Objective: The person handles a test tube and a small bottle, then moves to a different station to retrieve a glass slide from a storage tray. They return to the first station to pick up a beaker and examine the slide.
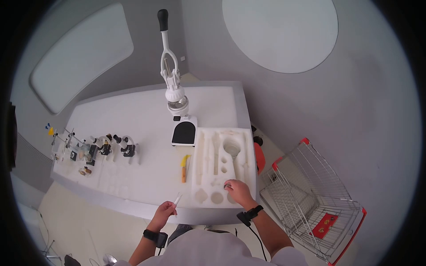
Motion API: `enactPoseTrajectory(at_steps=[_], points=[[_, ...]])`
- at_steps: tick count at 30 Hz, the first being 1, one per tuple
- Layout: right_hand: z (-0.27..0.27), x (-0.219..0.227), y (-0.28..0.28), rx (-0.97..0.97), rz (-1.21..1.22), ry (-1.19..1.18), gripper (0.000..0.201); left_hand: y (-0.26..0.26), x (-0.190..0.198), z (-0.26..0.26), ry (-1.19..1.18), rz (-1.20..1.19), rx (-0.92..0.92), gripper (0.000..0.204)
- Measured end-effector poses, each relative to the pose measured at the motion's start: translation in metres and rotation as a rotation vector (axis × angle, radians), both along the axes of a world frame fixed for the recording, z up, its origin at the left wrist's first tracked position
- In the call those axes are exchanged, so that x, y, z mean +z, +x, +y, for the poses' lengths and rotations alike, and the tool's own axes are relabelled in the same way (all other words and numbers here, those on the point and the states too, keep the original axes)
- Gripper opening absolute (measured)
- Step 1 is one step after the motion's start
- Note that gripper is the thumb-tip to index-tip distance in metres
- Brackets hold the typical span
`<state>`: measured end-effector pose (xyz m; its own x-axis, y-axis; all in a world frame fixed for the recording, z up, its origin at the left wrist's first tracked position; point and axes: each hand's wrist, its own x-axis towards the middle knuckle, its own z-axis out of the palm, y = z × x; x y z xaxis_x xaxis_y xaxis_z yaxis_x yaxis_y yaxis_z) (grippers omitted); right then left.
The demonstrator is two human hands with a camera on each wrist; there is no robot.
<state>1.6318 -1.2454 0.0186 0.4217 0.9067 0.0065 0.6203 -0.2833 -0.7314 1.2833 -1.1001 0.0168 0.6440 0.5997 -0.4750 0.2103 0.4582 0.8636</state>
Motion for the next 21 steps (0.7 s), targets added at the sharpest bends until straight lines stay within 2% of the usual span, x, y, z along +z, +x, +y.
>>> enactPoseTrajectory(at_steps=[1,7,13,21], points=[[0.001,-0.003,0.003,0.040,-0.096,0.041,0.015,-0.001,0.000,-0.001,-0.003,-0.003,0.012,0.017],[0.001,-0.010,0.008,0.089,-0.162,0.052,0.012,-0.003,-0.002,-0.004,-0.006,0.008,0.049,0.017],[-0.003,-0.014,0.010,0.099,-0.185,0.142,0.011,0.002,0.003,-0.005,0.003,-0.007,0.047,0.018],[-0.001,-0.004,0.011,0.102,-0.175,0.150,0.010,0.012,0.007,0.000,0.015,0.011,0.035,0.018]])
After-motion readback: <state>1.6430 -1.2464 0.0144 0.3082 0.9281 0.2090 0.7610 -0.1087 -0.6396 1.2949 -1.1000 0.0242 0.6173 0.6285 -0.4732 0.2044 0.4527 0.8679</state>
